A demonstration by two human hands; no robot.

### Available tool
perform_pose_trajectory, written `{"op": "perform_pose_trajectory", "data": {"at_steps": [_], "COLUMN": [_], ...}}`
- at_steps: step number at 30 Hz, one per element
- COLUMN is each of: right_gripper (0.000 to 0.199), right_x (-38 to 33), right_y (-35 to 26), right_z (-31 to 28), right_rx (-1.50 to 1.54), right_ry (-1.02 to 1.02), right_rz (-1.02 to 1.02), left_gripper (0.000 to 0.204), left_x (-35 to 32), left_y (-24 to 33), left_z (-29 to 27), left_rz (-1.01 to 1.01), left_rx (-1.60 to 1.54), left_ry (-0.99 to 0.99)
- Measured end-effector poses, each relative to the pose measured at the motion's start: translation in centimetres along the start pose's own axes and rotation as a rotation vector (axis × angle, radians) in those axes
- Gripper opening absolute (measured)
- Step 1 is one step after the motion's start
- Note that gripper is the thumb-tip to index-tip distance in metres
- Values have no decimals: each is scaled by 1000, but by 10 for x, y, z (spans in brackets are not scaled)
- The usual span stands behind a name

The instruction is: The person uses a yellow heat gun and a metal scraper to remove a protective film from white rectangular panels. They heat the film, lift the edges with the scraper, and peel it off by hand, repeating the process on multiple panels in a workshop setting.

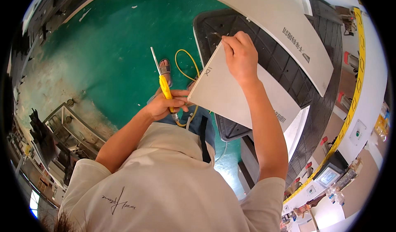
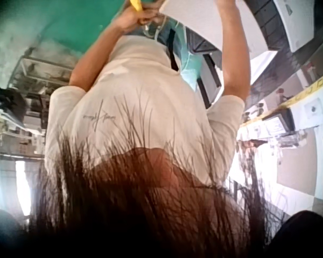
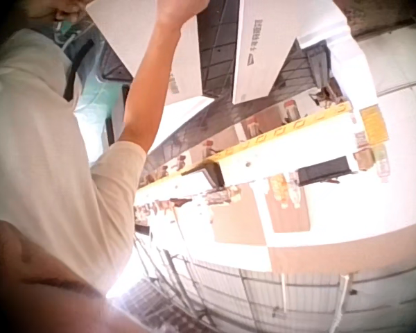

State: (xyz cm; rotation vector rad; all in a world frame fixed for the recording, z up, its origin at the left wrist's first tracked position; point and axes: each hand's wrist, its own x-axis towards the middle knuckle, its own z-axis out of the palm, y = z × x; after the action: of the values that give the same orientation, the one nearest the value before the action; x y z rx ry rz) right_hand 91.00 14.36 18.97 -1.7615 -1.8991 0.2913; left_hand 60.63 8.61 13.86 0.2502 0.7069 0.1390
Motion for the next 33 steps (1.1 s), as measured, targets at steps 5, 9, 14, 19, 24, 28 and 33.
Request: {"op": "perform_pose_trajectory", "data": {"at_steps": [5,9,14,19,24,28,33], "right_gripper": [18,13,13,21,38,33,15], "right_x": [-110,-150,-177,-245,-295,-373,-464], "right_y": [-102,-143,-132,-136,-127,-100,-73], "right_z": [30,13,-20,-13,-46,-75,-84], "right_rx": [150,255,479,936,994,1003,89], "right_ry": [-201,-219,133,423,726,931,362], "right_rz": [-91,190,818,1198,1257,1382,1439], "left_gripper": [48,52,40,26,27,29,32], "left_x": [17,21,17,32,105,174,235], "left_y": [-18,5,51,121,132,105,73], "left_z": [-26,-28,-24,58,159,235,244], "left_rz": [-23,-17,207,394,784,576,1106], "left_rx": [-58,125,662,1108,2017,2412,2402], "left_ry": [-107,-1,272,429,105,64,-60]}}
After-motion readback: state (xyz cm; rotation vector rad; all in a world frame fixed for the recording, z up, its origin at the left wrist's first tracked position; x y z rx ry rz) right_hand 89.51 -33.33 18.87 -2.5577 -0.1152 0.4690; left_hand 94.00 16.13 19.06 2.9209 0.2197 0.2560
